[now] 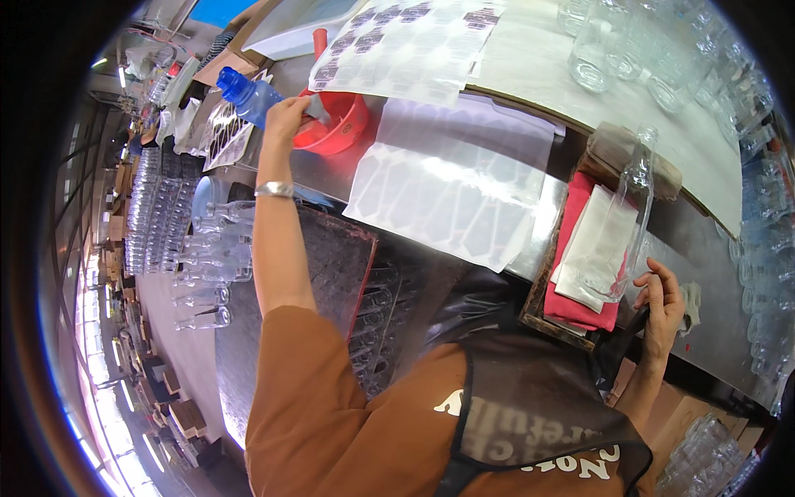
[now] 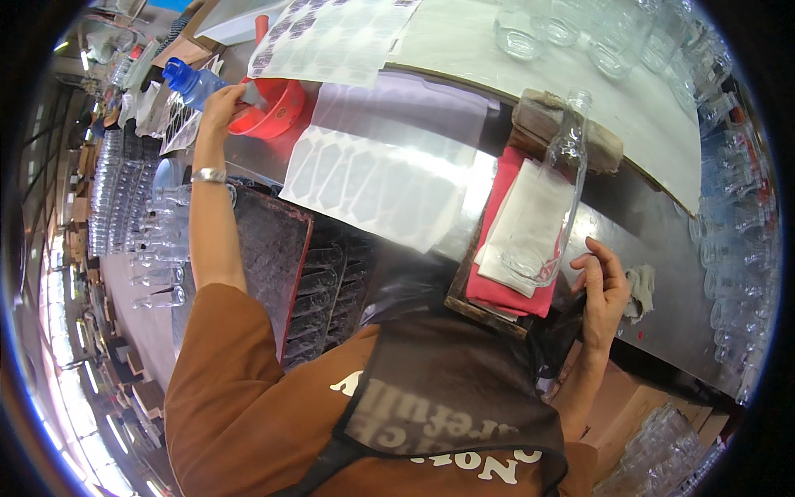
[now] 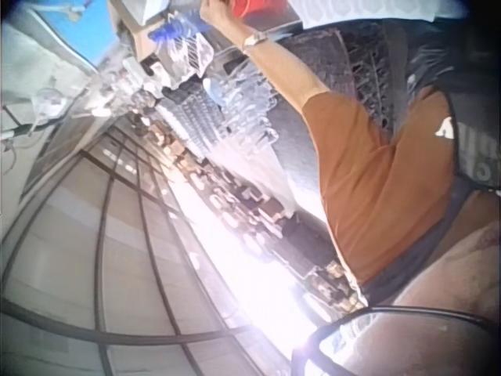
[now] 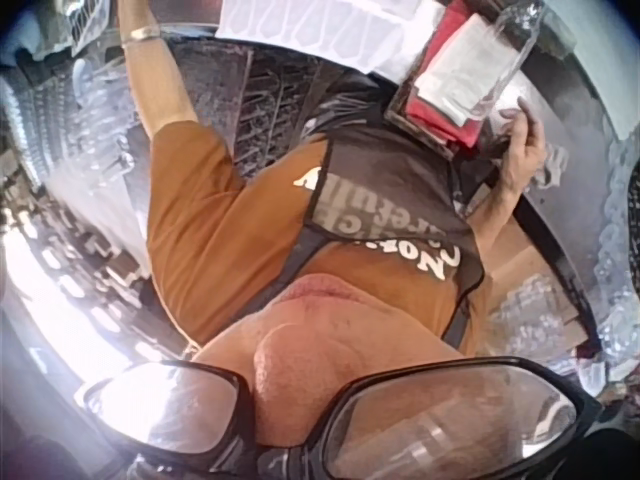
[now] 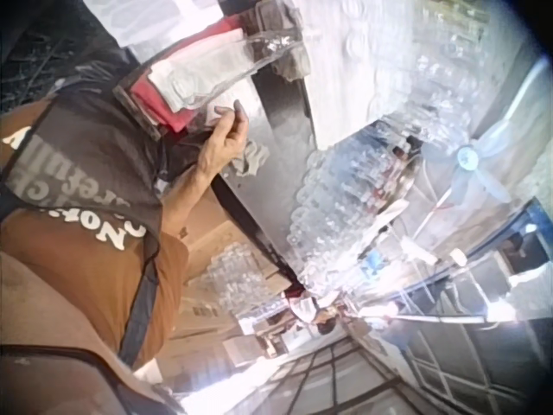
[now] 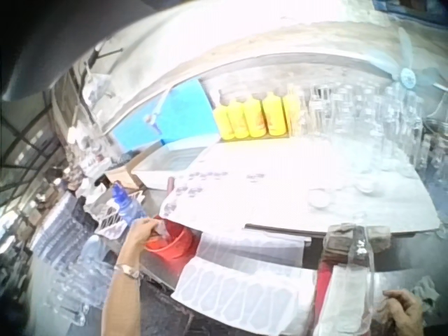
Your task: The person repeatedly picks up clear plastic bottles, places a rectangular label on each bottle, and uses a handheld black device to press the label onto the bottle surface. After labeling, the person sets the bottle aside and repeats the process with the next bottle.
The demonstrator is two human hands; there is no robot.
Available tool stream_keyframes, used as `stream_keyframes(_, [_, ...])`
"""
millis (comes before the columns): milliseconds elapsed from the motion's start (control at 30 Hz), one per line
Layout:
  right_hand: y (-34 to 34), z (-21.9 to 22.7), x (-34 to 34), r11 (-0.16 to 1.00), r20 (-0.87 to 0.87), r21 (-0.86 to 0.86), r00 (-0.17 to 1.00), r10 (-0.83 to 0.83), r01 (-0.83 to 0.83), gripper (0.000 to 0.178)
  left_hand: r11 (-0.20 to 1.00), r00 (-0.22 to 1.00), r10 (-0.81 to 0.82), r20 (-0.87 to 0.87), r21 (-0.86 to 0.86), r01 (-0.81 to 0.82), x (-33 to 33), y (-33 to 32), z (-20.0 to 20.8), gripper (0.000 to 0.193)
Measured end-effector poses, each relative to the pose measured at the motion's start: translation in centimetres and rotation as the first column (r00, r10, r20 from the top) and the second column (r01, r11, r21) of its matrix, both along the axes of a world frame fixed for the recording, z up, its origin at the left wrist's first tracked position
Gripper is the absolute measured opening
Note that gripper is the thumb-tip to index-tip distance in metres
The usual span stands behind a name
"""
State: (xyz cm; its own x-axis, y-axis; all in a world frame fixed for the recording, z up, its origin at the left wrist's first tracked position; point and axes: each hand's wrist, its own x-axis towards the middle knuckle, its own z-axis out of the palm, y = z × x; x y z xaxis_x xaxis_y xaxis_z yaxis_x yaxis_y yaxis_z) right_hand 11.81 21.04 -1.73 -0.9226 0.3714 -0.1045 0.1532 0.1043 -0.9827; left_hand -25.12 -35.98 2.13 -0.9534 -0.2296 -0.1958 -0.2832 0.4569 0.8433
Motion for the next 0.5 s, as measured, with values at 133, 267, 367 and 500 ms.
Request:
stream_keyframes(133, [-0.2,0.9,0.4,0.999,-0.038,-0.026,0.999,-0.021,0.020,0.030,0.961,0.985,-0.109,-0.136,0.238,0.139,4.5,5.3,4.9,0.026])
stream_keyframes(267, [-2.8,4.1,0.4,0.993,0.006,0.094,0.997,0.077,-0.077,0.045,0.849,0.929,-0.326,-0.173,0.378,0.368,6.9,16.3,5.9,0.025])
stream_keyframes(367, [-3.9,5.6,0.3,0.919,0.034,0.352,0.984,0.177,-0.178,0.060,0.728,0.806,-0.497,-0.322,0.350,0.589,8.3,24.8,5.8,0.027])
stream_keyframes(500, [-3.8,4.0,0.4,0.851,-0.060,0.494,0.970,0.235,-0.176,0.066,0.600,0.504,-0.576,-0.644,0.086,0.795,13.6,34.5,7.3,0.019])
